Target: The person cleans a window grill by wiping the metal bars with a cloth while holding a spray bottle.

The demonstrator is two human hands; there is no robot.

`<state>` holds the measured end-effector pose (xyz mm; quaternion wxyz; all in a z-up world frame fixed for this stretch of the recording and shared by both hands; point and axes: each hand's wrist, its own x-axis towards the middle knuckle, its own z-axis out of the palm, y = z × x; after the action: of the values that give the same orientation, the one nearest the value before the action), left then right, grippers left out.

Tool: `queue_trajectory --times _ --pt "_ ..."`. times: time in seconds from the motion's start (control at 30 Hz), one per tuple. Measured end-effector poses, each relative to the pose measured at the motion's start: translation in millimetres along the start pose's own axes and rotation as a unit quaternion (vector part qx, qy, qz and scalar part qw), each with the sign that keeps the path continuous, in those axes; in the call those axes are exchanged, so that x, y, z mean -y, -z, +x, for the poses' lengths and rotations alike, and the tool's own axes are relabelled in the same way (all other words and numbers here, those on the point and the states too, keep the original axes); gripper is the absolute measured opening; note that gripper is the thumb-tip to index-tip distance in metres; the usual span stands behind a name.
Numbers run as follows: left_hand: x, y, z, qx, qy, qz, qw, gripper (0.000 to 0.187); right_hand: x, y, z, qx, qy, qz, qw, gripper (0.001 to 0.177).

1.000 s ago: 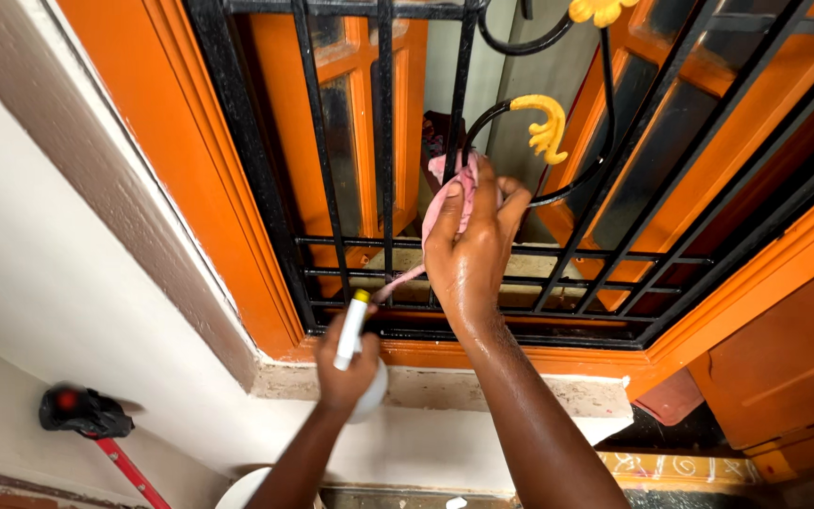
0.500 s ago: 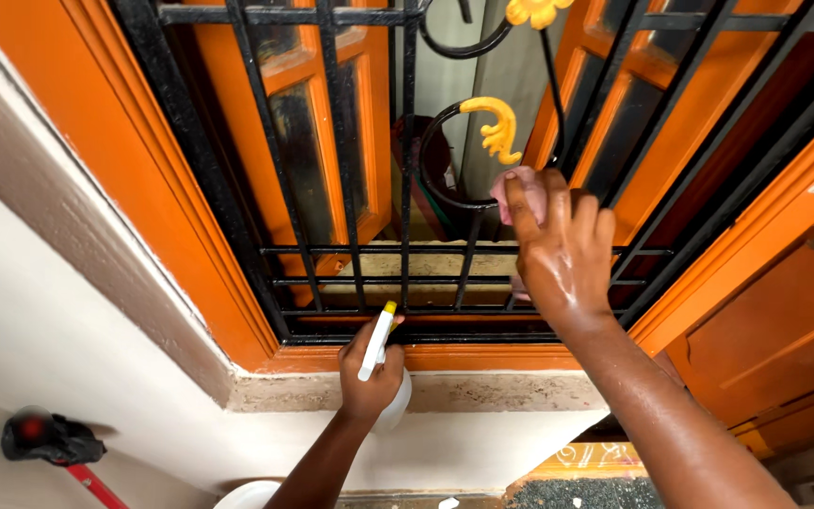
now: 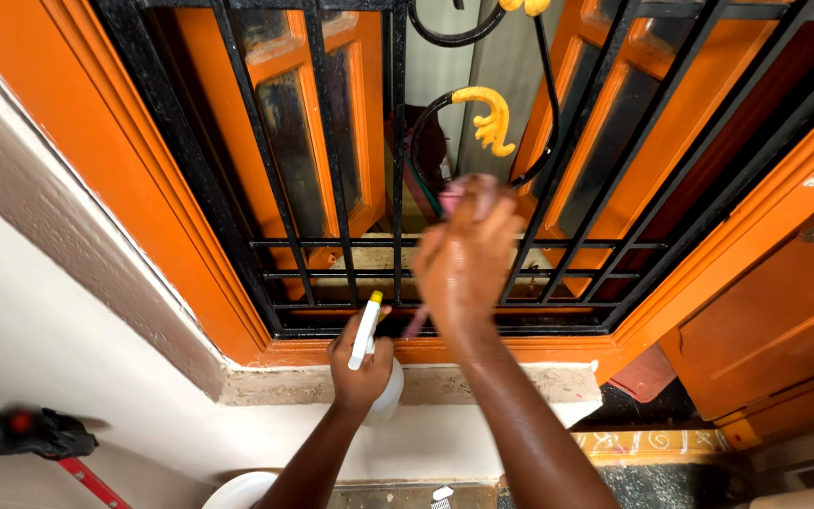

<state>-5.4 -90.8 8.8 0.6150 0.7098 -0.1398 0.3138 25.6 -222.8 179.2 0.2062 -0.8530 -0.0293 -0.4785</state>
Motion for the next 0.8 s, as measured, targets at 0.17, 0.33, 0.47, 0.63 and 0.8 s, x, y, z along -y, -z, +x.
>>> queue_trajectory --times 0.17,0.33,0.47,0.63,0.8 --pt "-12 1 4 0.000 -0.055 -0.030 0.998 0.043 43 -5 3 -0.035 0.008 0.185 0.982 0.064" --pt "-3 -1 3 0.009 0.040 0.006 0.999 0.044 23 -8 10 -0.008 0.034 0.248 0.968 0.058" --pt "-1 0 1 0.009 0.015 -0.007 1.000 0.045 -10 -5 8 0.029 0.145 -0.019 0.989 0.070" --pt "1 1 1 0.003 -0.030 0.006 1.000 0.045 -37 31 17 0.085 0.243 -0.116 0.959 0.101" --pt "3 1 0 0.010 0.002 -0.002 1.000 0.043 -46 67 40 0.221 0.300 -0.404 0.836 0.075"
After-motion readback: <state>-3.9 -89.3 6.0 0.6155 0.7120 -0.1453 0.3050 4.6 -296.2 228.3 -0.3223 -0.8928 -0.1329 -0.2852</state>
